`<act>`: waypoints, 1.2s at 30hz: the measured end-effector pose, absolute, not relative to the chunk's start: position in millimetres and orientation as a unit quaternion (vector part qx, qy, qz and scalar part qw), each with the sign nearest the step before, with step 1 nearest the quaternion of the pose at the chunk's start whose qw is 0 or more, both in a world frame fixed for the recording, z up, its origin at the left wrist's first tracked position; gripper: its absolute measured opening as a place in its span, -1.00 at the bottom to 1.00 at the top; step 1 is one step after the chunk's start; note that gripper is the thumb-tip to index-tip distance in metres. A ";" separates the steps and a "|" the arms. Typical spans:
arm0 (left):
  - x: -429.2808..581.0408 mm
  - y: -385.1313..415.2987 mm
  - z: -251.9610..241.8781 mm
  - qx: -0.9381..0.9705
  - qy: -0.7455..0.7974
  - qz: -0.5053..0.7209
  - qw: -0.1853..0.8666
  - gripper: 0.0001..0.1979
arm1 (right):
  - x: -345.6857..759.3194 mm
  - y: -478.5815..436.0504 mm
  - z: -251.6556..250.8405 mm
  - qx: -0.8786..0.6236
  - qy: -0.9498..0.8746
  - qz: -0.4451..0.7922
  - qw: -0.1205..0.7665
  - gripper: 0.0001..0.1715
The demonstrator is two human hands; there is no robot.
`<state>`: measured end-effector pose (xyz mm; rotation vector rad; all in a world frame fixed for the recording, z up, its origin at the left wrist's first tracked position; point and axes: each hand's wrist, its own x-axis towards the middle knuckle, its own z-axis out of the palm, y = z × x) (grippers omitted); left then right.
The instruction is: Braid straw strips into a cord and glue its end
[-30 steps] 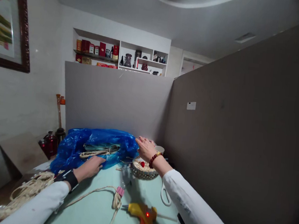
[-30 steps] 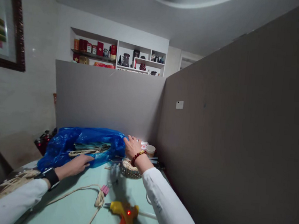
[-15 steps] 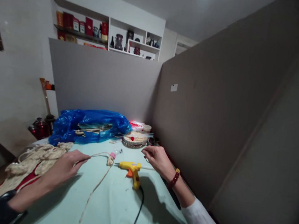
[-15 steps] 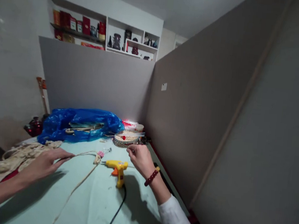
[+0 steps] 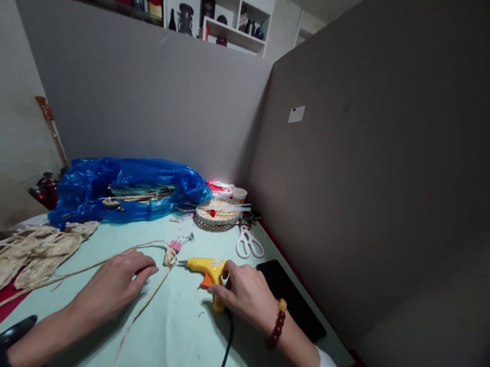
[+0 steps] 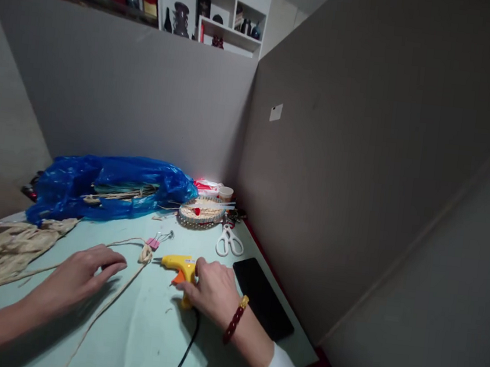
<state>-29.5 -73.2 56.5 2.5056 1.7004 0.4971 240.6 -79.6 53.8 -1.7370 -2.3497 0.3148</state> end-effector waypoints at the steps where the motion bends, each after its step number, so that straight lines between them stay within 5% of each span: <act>1: -27.7 -69.1 55.9 0.814 0.558 0.154 0.048 -0.82 | 238.6 -79.4 49.6 -0.590 -0.792 0.113 0.107 -0.56; 7: -18.6 -62.2 44.1 0.781 0.603 0.109 0.119 -0.75 | 234.9 -75.4 32.5 -0.600 -0.774 0.151 0.136 -0.74; 18: -20.6 -61.6 23.6 0.732 0.622 0.151 0.234 -0.78 | 234.0 -72.0 25.9 -0.597 -0.775 0.173 0.116 -0.62; 25: -34.8 -71.2 30.7 0.638 0.583 0.243 0.441 -0.74 | 238.0 -68.9 43.5 -0.591 -0.781 0.178 0.096 -0.63; 29: -35.6 -79.4 37.4 0.570 0.558 0.289 0.529 -0.64 | 233.0 -62.7 69.6 -0.576 -0.776 0.189 0.174 -0.65; 36: -16.3 -95.6 55.1 0.517 0.549 0.388 0.530 -0.61 | 192.2 -55.7 83.3 -0.396 -0.678 0.518 0.339 -0.76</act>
